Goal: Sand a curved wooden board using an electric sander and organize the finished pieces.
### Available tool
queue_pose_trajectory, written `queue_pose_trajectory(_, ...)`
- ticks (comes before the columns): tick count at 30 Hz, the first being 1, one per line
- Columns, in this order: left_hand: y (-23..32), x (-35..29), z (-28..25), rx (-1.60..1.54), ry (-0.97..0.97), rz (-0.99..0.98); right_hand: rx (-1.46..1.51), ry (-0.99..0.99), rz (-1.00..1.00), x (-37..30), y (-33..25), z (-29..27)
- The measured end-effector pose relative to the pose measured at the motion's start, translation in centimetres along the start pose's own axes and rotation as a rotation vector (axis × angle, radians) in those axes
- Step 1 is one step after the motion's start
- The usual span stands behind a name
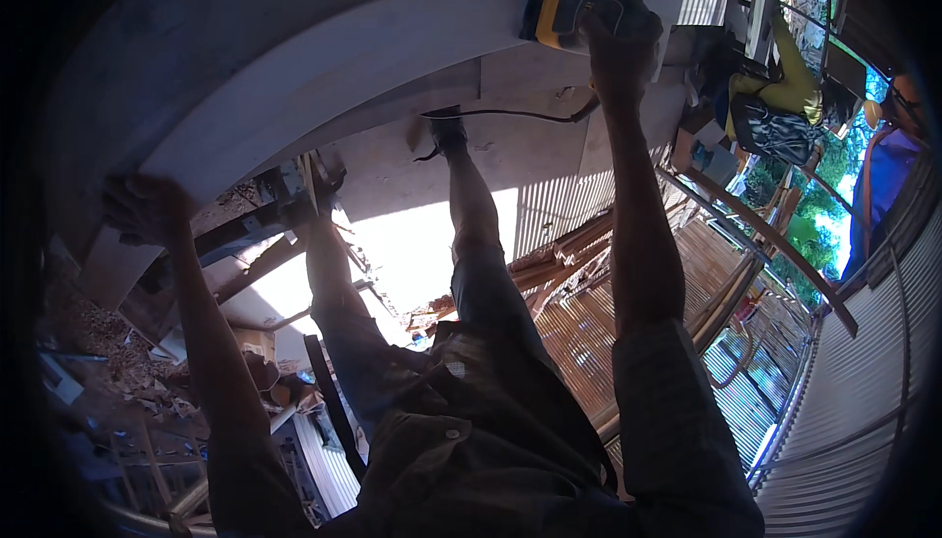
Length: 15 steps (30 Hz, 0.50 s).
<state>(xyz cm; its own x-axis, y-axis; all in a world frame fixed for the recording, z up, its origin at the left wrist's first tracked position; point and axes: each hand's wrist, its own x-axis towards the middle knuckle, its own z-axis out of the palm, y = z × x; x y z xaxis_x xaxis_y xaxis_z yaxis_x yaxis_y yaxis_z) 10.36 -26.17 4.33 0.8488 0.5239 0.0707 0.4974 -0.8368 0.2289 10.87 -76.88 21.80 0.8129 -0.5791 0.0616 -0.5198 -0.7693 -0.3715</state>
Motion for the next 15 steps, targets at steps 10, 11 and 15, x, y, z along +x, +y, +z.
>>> queue_pose_trajectory(10,-0.9,0.5,-0.3,0.017,-0.005,0.008,-0.025,-0.016,-0.130,4.0,1.0,1.1)
queue_pose_trajectory(11,-0.9,0.6,0.0,0.006,0.005,-0.002,-0.257,-0.066,-0.145,6.3,3.1,0.0)
queue_pose_trajectory(15,-1.1,0.2,0.7,0.011,0.030,-0.014,-0.077,0.037,0.209,3.9,0.6,0.1)
